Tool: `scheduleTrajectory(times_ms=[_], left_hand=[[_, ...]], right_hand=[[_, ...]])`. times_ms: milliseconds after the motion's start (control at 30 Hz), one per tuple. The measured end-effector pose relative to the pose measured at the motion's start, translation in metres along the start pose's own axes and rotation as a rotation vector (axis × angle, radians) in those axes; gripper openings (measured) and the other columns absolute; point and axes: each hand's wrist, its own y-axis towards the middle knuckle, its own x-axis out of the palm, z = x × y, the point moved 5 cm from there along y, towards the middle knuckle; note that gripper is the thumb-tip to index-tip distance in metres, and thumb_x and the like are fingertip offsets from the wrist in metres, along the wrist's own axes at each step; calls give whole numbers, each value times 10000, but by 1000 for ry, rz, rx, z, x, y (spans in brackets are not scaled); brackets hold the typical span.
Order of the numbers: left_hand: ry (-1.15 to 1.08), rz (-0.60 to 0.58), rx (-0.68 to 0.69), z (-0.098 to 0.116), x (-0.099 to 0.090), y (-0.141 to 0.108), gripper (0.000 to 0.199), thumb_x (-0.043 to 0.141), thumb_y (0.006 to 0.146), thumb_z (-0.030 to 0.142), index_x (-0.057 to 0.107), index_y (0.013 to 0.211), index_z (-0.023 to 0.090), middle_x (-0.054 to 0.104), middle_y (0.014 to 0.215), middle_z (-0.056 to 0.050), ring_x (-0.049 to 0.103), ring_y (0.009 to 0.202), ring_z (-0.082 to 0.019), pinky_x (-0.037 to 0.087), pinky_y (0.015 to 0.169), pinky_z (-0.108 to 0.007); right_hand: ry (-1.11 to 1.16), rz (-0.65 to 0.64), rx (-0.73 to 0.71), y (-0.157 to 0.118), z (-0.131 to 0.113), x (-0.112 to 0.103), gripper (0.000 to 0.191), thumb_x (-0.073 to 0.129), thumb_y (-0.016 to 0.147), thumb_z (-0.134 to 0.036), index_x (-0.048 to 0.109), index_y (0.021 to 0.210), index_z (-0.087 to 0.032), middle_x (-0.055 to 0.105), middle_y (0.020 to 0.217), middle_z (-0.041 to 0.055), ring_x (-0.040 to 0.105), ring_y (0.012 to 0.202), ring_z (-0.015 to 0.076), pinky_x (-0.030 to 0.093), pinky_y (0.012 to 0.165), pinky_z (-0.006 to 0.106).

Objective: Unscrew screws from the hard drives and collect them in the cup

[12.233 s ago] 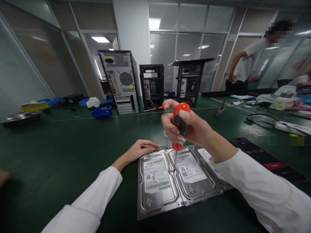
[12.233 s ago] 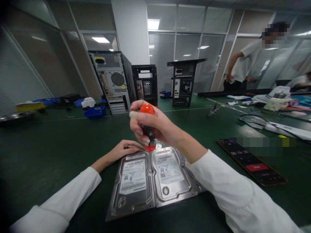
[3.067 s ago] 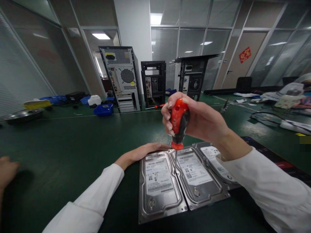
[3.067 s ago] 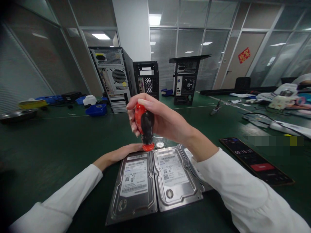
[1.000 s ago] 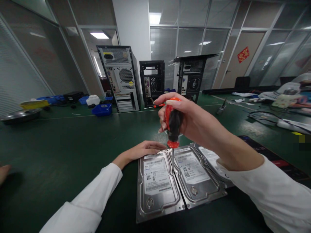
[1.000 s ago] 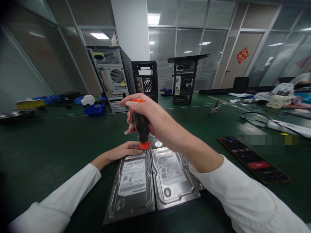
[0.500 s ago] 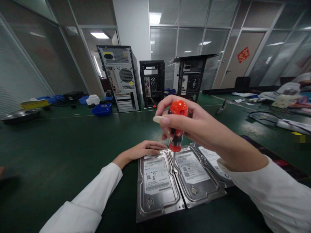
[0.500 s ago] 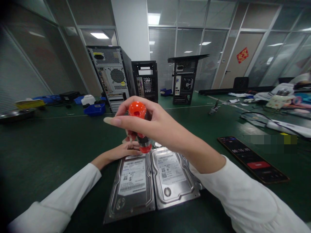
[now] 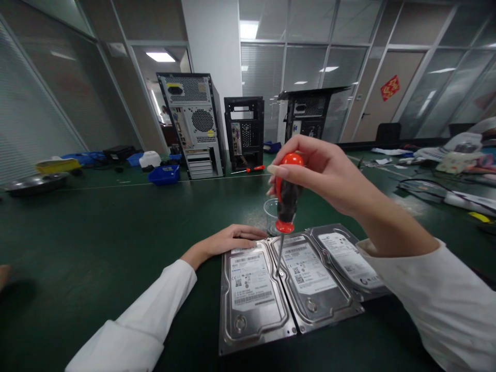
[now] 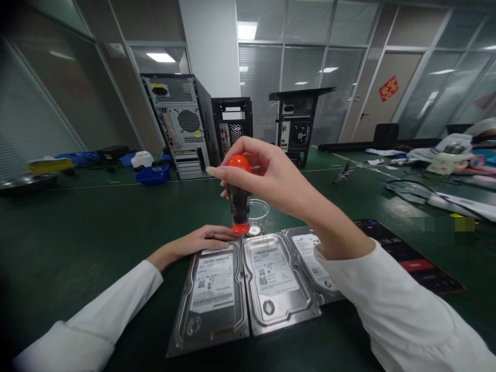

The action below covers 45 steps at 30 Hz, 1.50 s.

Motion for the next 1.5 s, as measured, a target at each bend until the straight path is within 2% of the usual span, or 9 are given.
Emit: scheduleTrajectory(times_ms=[133, 367, 600, 700, 933, 1133, 1233, 1367, 1500], left_hand=[[9, -7, 11, -1, 0, 0, 442, 628, 837, 320, 535, 1249, 191, 506, 1297, -86, 487, 1205, -195, 376, 1037, -323], [32, 3, 14, 0, 0, 0, 423, 622, 843, 312, 542, 1243, 198, 515, 1289, -75, 503, 1184, -184, 388, 1020, -299], [37, -3, 30, -1, 0, 0, 453, 629, 834, 332, 532, 1256, 196, 501, 1302, -86, 477, 1215, -201, 359, 1056, -331], [26, -4, 17, 0, 0, 0, 476, 627, 835, 334, 517, 1271, 177, 490, 1311, -102, 472, 1221, -211, 358, 1060, -347], [7, -15, 13, -1, 1, 0, 486, 622, 840, 325, 499, 1286, 177, 475, 1327, -101, 459, 1236, -204, 368, 1056, -334], [-5, 2, 20, 0, 2, 0, 488, 636, 826, 312, 509, 1270, 155, 482, 1317, -113, 471, 1223, -219, 357, 1069, -362], [0, 3, 22, 2, 3, 0, 489, 631, 828, 309, 506, 1276, 157, 480, 1320, -110, 468, 1226, -217, 350, 1077, -362], [-7, -4, 17, 3, 3, -1, 468, 634, 829, 315, 519, 1263, 183, 492, 1311, -94, 471, 1224, -208, 356, 1072, -352], [16, 6, 15, 3, 2, -1, 438, 633, 831, 318, 540, 1239, 189, 517, 1285, -83, 500, 1191, -198, 387, 1037, -326]], right_hand=[[-178, 101, -55, -3, -7, -4, 226, 686, 787, -268, 478, 747, -189, 580, 650, -13, 623, 578, 137, 514, 504, 230], [170, -139, 20, -3, -6, 12, 46, 550, 875, -209, 526, 870, -171, 570, 734, -7, 604, 651, 109, 545, 621, 246], [455, -319, 134, -3, 2, 6, 63, 532, 855, -197, 550, 904, -161, 575, 943, 38, 602, 882, 161, 547, 839, 405], [368, -277, 68, -2, 6, 3, 81, 544, 887, -221, 544, 945, -165, 627, 948, 40, 642, 870, 157, 559, 802, 364], [419, -19, -8, 3, 15, 12, 235, 631, 818, -174, 425, 706, -173, 531, 523, -65, 512, 451, 70, 473, 471, 190], [660, -223, 142, 0, 13, 22, 177, 494, 860, -327, 545, 915, -167, 558, 781, 9, 585, 712, 133, 550, 722, 336], [616, -200, 101, 0, 15, 18, 121, 537, 879, -279, 553, 918, -166, 582, 862, 15, 613, 771, 124, 545, 784, 326], [574, -156, -10, 0, 15, 18, 133, 617, 842, -216, 488, 847, -183, 615, 708, -31, 596, 604, 88, 543, 627, 248], [624, -191, 23, -2, 12, 23, 166, 617, 830, -197, 451, 819, -191, 531, 618, -64, 515, 530, 65, 502, 549, 208]])
